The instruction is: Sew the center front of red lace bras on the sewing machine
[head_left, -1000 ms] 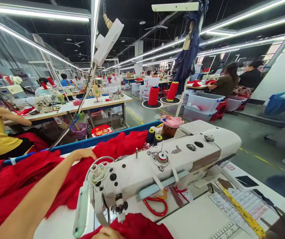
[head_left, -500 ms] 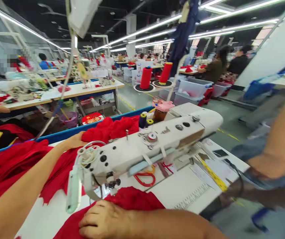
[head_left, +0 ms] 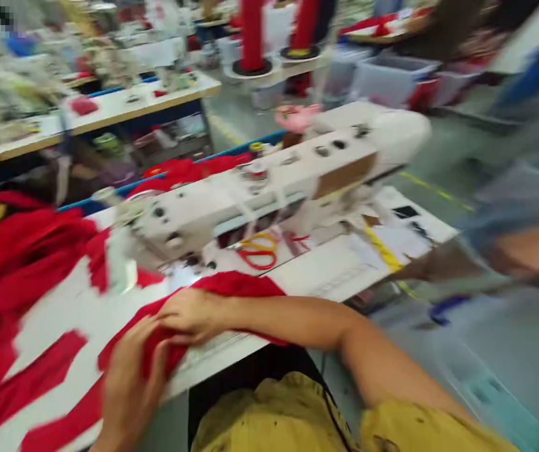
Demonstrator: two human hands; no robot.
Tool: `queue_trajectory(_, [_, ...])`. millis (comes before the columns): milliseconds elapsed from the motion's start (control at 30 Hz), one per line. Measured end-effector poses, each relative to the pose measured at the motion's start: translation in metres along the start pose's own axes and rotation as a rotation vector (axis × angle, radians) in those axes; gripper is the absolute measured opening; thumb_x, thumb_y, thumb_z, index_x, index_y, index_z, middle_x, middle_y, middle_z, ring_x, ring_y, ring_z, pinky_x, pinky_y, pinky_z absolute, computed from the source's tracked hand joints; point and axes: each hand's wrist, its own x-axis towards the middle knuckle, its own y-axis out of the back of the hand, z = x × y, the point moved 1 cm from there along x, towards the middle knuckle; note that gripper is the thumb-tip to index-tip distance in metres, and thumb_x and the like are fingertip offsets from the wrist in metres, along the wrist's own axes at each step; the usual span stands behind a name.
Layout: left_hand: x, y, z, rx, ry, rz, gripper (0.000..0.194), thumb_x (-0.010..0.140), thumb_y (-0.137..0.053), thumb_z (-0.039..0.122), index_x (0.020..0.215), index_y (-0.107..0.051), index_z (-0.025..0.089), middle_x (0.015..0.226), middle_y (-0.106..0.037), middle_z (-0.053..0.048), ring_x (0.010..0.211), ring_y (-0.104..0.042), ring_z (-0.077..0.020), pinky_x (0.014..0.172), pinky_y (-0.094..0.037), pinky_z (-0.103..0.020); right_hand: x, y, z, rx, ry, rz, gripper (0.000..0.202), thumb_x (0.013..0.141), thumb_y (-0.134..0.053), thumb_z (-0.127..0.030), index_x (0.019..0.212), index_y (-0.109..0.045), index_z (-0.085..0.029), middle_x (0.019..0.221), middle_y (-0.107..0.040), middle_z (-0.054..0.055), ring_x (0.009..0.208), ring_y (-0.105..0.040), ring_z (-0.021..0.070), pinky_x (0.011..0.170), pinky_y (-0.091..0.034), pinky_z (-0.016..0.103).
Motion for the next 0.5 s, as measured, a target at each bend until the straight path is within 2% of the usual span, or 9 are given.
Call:
queue_trajectory(67, [-0.03,0.012,0.001,0.068,0.053,0.053,0.033,0.1,-0.051,0.029,0.132,-0.053,0.025,0.131,-0.063,-0.01,0.124,-0.058,-0.0292,0.107,-0.049,-0.049,-0.001,-0.001,0.011,0.103,0.102,-0.023,0.018,0.096,-0.059,-0.027,0.111,-0.065,-0.019,0.119,-0.068,0.01,0.11,-0.064,0.0178,0.098,-0.052,0.035])
queue_trajectory(133, [-0.041,0.016,-0.001,0.087,0.083,0.097,0.032,0.1,-0.049,0.023,0.131,-0.053,0.023,0.128,-0.065,-0.01,0.123,-0.06,-0.0273,0.107,-0.049,-0.046,0.007,0.0,0.019,0.187,0.18,-0.043,0.016,0.096,-0.056,-0.019,0.109,-0.065,-0.015,0.115,-0.07,0.011,0.11,-0.063,0.0177,0.099,-0.051,0.033])
queue_trajectory(200, [-0.038,0.019,-0.002,0.082,0.112,0.148,0.029,0.099,-0.049,0.018,0.127,-0.056,0.022,0.125,-0.067,-0.009,0.12,-0.062,-0.0245,0.104,-0.052,-0.042,0.01,0.007,0.019,0.191,0.133,-0.062,0.016,0.098,-0.051,-0.016,0.108,-0.065,-0.015,0.11,-0.071,0.01,0.104,-0.064,0.0183,0.095,-0.052,0.034])
queue_trajectory(300, [-0.025,0.019,-0.001,0.028,0.079,0.194,0.025,0.099,-0.051,0.015,0.122,-0.058,0.021,0.12,-0.068,-0.008,0.117,-0.064,-0.0222,0.102,-0.054,-0.038,-0.007,0.02,0.01,0.127,-0.026,-0.018,0.02,0.1,-0.046,-0.016,0.108,-0.064,-0.016,0.106,-0.07,0.009,0.101,-0.064,0.0192,0.091,-0.054,0.035])
queue_trajectory(400, [-0.011,0.006,-0.001,-0.097,-0.047,0.112,0.025,0.1,-0.047,0.015,0.124,-0.057,0.019,0.127,-0.066,-0.01,0.124,-0.06,-0.0214,0.108,-0.051,-0.04,-0.032,0.017,0.004,0.02,-0.106,0.034,0.024,0.101,-0.043,-0.015,0.115,-0.063,-0.015,0.113,-0.069,0.011,0.109,-0.062,0.0212,0.097,-0.053,0.038])
queue_trajectory(500, [-0.006,-0.014,-0.008,-0.098,-0.122,-0.085,0.031,0.102,-0.048,0.026,0.131,-0.054,0.015,0.142,-0.056,-0.015,0.138,-0.049,-0.0293,0.114,-0.045,-0.052,-0.051,0.003,0.011,-0.1,-0.153,0.038,0.026,0.101,-0.048,-0.02,0.122,-0.062,-0.014,0.122,-0.067,0.014,0.115,-0.061,0.0252,0.101,-0.053,0.044])
